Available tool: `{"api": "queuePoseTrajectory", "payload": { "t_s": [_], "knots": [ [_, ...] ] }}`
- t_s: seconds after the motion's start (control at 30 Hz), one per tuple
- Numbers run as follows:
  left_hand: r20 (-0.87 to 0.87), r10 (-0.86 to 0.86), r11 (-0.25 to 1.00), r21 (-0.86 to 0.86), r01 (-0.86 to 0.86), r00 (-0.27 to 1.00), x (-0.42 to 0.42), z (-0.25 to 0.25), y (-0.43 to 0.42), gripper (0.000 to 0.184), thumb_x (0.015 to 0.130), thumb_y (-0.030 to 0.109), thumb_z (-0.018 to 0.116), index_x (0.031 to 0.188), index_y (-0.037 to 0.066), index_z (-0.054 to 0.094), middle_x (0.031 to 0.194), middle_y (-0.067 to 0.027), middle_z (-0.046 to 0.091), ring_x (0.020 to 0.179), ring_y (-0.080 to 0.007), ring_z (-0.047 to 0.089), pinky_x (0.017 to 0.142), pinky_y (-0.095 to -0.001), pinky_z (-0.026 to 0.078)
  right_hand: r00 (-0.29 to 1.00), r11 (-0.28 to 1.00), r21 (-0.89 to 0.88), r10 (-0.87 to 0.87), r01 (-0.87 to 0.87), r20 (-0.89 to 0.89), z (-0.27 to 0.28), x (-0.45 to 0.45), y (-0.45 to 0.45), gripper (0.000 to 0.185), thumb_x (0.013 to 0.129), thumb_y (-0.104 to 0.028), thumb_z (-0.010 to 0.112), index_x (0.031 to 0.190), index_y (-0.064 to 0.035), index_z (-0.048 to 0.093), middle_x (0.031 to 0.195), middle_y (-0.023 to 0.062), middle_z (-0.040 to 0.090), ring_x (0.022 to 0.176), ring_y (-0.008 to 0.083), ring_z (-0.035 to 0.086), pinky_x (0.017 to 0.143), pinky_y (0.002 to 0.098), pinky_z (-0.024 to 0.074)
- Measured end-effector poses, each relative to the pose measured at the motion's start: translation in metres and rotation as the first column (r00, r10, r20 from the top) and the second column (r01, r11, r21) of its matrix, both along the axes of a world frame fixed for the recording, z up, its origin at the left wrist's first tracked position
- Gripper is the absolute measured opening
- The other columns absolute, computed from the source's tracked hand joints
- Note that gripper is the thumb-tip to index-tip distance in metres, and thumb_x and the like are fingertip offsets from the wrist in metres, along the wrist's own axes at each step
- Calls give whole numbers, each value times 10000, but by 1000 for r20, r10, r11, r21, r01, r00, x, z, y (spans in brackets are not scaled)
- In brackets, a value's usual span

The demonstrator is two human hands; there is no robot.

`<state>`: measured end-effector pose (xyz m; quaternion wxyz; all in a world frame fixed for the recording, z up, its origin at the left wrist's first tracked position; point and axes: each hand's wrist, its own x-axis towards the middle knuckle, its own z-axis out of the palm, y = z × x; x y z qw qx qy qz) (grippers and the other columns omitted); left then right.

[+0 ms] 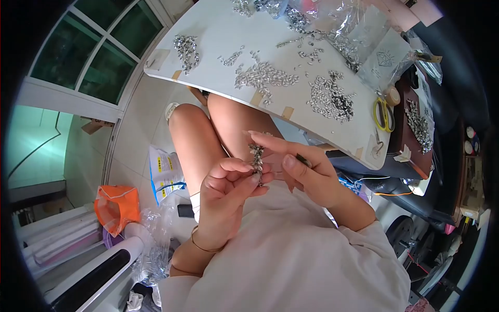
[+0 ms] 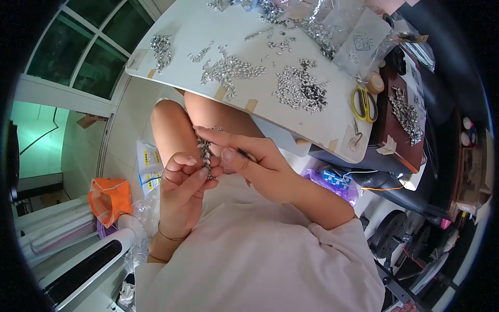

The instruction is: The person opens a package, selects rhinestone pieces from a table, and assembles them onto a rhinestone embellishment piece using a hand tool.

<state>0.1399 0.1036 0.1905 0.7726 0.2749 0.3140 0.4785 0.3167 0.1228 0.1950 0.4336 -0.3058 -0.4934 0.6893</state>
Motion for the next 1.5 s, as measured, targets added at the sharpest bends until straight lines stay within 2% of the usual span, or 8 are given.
{"api": "queuePoseTrajectory", "payload": {
  "t_s": [0.23,0.33,0.43,0.53,0.63,1.03,1.27,1.5],
  "knots": [
    [-182,-63,993,86,80,981,-4,1,1,299,862,-52,480,1138,37,552,1025,-75,609,959,-156,598,758,-248,522,976,988,140,40,-71,216,2,0,11,373,938,-143,441,1292,-22,429,809,25,584,740,77,542,685,221,458],
    [-204,-67,992,89,86,977,-6,2,3,351,857,-56,481,1192,40,519,1042,-75,610,952,-153,603,741,-230,519,954,991,60,95,-117,283,4,0,16,377,935,-163,452,1278,-5,439,793,50,593,731,79,544,696,221,458],
    [-217,-72,997,25,79,973,-8,4,5,367,849,-57,492,1202,43,511,1079,-81,603,945,-153,610,707,-213,516,994,981,-184,74,-59,77,0,-3,15,372,938,-177,446,1262,5,450,747,54,598,716,82,550,706,229,461],
    [-210,-70,997,-4,71,975,-11,3,8,400,837,-64,503,1220,49,496,1098,-83,600,940,-156,616,670,-198,509,916,996,21,68,-83,396,3,9,24,333,912,-151,466,1198,17,484,748,67,588,685,104,548,687,243,461],
    [-164,-94,995,-51,87,982,-13,0,12,426,821,-66,520,1229,53,488,1105,-84,598,943,-158,616,648,-191,502,754,995,61,23,-83,657,11,19,24,288,868,-61,491,1148,6,507,738,-2,484,623,52,409,549,209,334],
    [-97,-42,992,-119,30,994,-7,-9,28,351,823,-31,513,1172,-3,527,1071,-147,606,987,-165,584,724,-211,510,648,937,344,-297,57,702,14,79,0,373,811,21,530,1179,-34,551,888,84,454,771,181,445,669,258,377],
    [-131,3,988,-151,-23,991,5,-9,39,358,822,-39,500,1179,-11,514,1007,-159,626,882,-183,625,726,-217,516,409,885,411,-465,218,785,6,100,-1,349,812,-20,558,1160,-46,564,881,88,445,777,190,454,665,266,384],
    [-190,3,993,-114,-25,982,14,-5,42,430,827,-40,480,1253,-10,431,964,-147,636,856,-175,634,695,-204,520,177,822,556,-569,122,803,-1,109,14,305,773,-82,611,1077,-72,612,828,97,513,780,252,513,656,327,428]
  ]
}}
